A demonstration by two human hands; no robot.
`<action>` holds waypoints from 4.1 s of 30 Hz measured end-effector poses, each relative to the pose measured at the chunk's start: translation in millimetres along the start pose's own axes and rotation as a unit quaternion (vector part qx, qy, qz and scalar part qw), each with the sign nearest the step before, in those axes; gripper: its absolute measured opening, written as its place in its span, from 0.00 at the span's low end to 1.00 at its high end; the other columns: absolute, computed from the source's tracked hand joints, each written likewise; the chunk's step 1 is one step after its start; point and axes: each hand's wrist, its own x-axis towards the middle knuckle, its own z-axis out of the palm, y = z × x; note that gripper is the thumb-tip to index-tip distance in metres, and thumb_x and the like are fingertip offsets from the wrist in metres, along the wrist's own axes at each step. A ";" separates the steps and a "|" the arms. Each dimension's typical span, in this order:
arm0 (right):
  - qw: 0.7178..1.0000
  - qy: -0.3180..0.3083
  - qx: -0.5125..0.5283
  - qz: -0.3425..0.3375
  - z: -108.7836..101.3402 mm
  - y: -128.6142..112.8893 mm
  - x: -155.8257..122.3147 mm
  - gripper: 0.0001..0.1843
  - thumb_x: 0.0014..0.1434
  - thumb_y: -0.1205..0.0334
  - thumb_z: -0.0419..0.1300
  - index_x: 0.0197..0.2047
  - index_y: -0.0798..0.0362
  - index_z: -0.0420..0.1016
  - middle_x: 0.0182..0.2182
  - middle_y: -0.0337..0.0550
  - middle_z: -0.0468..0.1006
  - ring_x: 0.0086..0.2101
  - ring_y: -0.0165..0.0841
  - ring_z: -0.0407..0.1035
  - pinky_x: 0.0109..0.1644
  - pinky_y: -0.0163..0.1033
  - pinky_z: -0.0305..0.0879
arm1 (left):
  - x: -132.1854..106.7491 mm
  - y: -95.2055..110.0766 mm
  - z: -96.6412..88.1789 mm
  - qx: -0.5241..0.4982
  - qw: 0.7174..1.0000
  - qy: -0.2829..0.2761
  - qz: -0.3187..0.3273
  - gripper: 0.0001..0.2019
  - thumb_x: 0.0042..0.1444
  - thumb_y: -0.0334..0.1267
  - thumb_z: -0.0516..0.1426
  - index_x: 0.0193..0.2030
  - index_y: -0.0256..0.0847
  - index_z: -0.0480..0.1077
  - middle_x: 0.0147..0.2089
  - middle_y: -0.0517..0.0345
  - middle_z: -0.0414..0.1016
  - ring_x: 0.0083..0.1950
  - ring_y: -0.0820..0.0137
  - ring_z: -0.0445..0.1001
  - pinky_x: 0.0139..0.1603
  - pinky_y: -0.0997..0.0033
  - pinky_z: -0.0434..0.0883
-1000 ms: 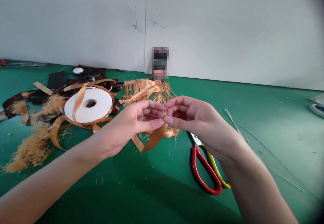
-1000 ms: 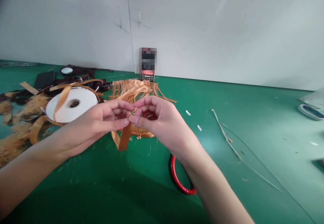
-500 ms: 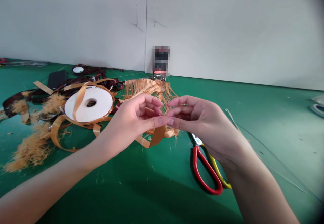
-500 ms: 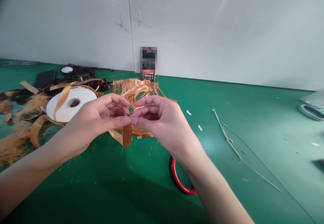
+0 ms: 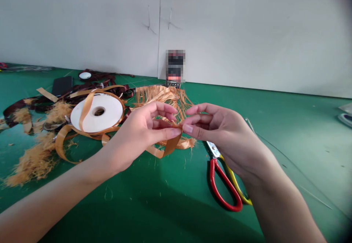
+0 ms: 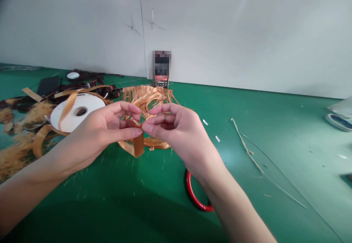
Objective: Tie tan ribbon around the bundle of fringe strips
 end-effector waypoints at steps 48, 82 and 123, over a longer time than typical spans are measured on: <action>0.974 0.098 -0.195 -0.054 -0.5 -8.1 -4.6 0.17 0.49 0.65 0.63 0.42 0.49 0.63 0.33 0.40 0.78 0.32 0.34 0.72 0.33 0.40 0.67 | -4.2 -1.5 10.1 0.082 0.996 0.028 -0.021 0.20 0.46 0.39 0.67 0.44 0.42 0.66 0.41 0.58 0.75 0.36 0.69 0.78 0.32 0.73 0.72; 0.990 -0.002 -0.139 -0.015 -2.1 -8.1 -3.0 0.16 0.49 0.63 0.69 0.41 0.51 0.69 0.28 0.38 0.82 0.31 0.32 0.76 0.34 0.38 0.72 | 0.8 -4.9 5.9 0.041 0.999 -0.004 0.027 0.07 0.52 0.36 0.65 0.38 0.42 0.75 0.44 0.61 0.75 0.43 0.73 0.75 0.43 0.77 0.72; 0.975 0.053 -0.199 -0.082 3.8 -7.6 -6.8 0.16 0.44 0.72 0.64 0.38 0.54 0.69 0.26 0.36 0.82 0.27 0.27 0.73 0.28 0.32 0.69 | -5.0 3.3 11.4 0.079 0.994 0.051 0.063 0.09 0.49 0.31 0.65 0.32 0.40 0.68 0.31 0.65 0.72 0.31 0.78 0.73 0.30 0.81 0.70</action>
